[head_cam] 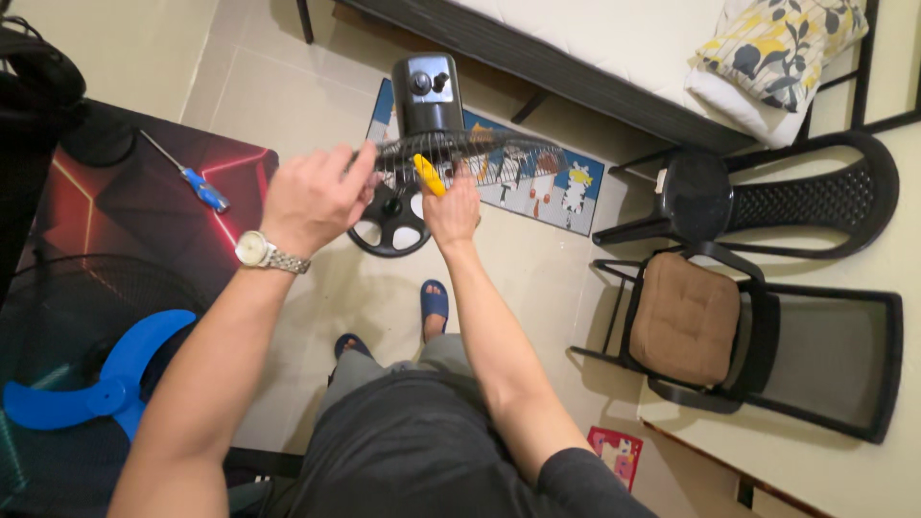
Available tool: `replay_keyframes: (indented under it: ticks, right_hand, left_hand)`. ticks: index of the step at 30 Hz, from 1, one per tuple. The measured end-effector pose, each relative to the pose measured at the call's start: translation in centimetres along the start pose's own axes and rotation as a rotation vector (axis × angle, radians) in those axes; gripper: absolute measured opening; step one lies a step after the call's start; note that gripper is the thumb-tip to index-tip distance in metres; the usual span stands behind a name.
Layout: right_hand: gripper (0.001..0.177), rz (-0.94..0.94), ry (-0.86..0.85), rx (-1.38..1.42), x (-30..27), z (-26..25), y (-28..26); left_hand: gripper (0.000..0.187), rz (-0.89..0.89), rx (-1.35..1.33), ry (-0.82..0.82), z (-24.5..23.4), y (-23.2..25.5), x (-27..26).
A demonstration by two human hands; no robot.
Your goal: The person holds a blue fan blade in one hand and uses a yellow-handled brush in the other to clean the surfaces of the blades. The person rotates the blade to access different areas while brushing.
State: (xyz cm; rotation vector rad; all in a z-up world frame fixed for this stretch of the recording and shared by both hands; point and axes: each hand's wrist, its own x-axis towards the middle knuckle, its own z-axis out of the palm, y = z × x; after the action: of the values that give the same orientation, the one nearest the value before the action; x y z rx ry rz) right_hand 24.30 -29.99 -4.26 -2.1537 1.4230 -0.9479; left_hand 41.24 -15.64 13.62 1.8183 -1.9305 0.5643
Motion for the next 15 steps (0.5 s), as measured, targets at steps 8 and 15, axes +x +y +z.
replay_keyframes:
  ticks: [8,15]
  right_hand:
    - [0.042,-0.373,0.034,-0.250,1.4,2.2,3.1]
    - [0.029,-0.223,-0.019,0.064,-1.6,-4.8,0.6]
  left_hand:
    - [0.038,0.041,-0.074,0.001,1.7,-1.1,-0.3]
    - [0.045,-0.095,-0.147,0.316,2.8,3.0,-4.8]
